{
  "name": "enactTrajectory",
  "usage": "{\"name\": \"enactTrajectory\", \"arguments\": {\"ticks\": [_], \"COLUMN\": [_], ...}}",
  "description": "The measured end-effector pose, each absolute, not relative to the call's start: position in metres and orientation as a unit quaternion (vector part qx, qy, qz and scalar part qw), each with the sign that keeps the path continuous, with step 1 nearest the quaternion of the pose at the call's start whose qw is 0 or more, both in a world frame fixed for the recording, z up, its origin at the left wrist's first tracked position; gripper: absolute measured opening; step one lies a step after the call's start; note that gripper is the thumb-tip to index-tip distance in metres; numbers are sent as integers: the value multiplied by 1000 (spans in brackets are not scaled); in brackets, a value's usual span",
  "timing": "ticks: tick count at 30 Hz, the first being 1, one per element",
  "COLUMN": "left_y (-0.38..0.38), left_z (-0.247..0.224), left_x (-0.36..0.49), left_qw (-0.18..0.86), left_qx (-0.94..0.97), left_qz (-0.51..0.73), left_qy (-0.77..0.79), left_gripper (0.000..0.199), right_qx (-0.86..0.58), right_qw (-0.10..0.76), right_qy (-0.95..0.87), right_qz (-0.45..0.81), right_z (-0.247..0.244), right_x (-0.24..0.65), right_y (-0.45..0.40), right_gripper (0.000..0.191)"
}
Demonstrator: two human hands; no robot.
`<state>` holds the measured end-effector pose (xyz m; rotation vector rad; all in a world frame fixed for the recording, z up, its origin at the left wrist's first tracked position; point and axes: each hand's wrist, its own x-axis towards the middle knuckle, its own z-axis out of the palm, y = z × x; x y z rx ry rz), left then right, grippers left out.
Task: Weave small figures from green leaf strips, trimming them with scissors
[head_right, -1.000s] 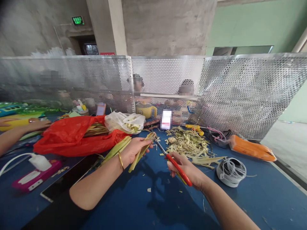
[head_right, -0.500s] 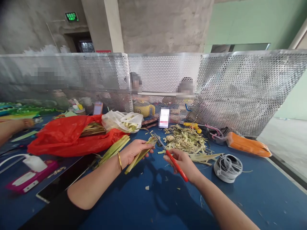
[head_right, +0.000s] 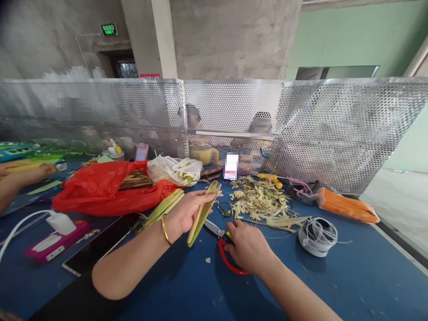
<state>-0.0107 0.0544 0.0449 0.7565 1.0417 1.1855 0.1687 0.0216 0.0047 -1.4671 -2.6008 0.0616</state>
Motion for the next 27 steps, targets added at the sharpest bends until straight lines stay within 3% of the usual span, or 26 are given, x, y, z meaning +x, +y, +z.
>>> {"name": "enactTrajectory", "arguments": {"ticks": [2,5,8,14,19,22,24,27], "left_y": [47,33,18,4,4,6,8,12], "left_z": [42,34,26,18,13,7,4,1], "left_x": [-2,12,22,21,20,21,21,18], "left_qw": [628,608,615,633,635,613,596,593], "left_qx": [330,360,376,401,410,413,406,377], "left_qz": [544,562,556,539,525,538,551,558], "left_qy": [448,431,414,384,391,406,421,442], "left_gripper": [8,12,19,25,24,24,23,18], "right_qx": [-493,-494,-475,-461,-453,-490,-535,-490], "right_qw": [194,410,509,526,548,498,476,441], "right_qy": [-843,-715,-608,-557,-565,-583,-612,-748], "right_qz": [93,276,382,449,419,415,336,74], "right_z": [14,29,36,28,19,13,10,10], "right_x": [167,165,160,156,157,156,155,154], "right_y": [18,17,17,7,0,-3,-6,-14], "right_gripper": [26,34,38,33,34,35,31,18]}}
